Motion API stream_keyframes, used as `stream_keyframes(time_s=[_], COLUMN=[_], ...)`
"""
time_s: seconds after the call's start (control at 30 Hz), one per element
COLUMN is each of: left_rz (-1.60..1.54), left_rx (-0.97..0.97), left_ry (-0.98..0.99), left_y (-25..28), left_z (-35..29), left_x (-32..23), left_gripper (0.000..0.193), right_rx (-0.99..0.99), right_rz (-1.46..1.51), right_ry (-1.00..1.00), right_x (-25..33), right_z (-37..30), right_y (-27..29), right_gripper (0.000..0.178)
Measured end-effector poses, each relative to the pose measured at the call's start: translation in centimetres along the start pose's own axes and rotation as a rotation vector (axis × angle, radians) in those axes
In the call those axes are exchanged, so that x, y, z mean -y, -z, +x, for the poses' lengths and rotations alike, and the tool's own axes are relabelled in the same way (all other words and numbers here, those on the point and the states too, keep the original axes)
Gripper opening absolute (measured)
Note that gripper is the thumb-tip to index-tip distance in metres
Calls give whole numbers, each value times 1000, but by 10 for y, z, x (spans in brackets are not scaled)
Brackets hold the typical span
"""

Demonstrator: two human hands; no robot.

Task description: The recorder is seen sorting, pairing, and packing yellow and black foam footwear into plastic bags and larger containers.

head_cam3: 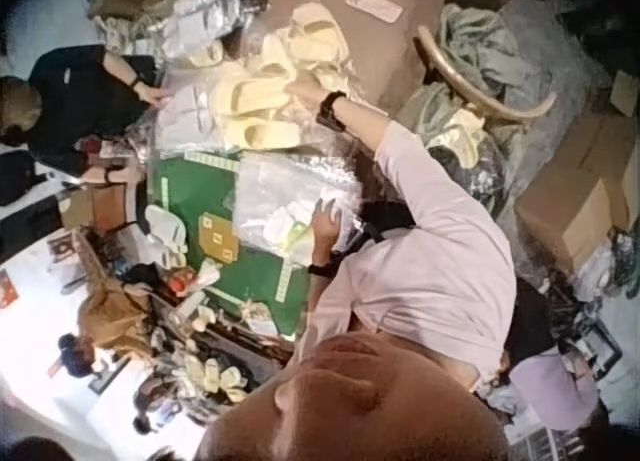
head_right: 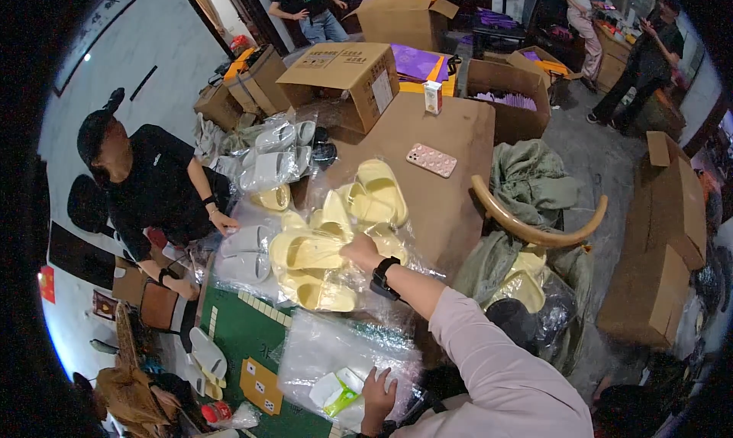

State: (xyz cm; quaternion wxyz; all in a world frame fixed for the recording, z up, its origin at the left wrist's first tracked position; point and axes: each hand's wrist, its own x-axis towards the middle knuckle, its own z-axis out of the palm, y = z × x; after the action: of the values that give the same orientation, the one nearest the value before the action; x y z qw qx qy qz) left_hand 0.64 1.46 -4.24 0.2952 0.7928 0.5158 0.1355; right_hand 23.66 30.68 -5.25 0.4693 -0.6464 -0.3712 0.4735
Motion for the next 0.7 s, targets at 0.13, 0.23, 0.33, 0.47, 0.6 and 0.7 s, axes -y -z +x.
stream_keyframes(time_s=[0.13,0.23,0.33,0.47,0.6,0.7], left_rz=[13,55,67,7,-8,-26], left_rx=[-25,-75,-28,-3,74,59], left_ry=[11,-59,-27,34,66,31], left_y=[-1,-5,-5,-8,-14,-21], left_z=[0,8,14,17,14,-3], left_x=[11,16,6,-4,-25,-27], left_gripper=[36,35,35,36,37,37], right_rx=[155,215,316,306,203,269], right_rz=[-20,403,554,842,965,974], right_ry=[-41,-106,-165,-312,-343,-244], right_x=[72,100,97,75,31,54], right_z=[1,1,13,4,-5,-20], right_y=[15,42,75,99,109,100], right_gripper=[38,30,26,31,32,28])
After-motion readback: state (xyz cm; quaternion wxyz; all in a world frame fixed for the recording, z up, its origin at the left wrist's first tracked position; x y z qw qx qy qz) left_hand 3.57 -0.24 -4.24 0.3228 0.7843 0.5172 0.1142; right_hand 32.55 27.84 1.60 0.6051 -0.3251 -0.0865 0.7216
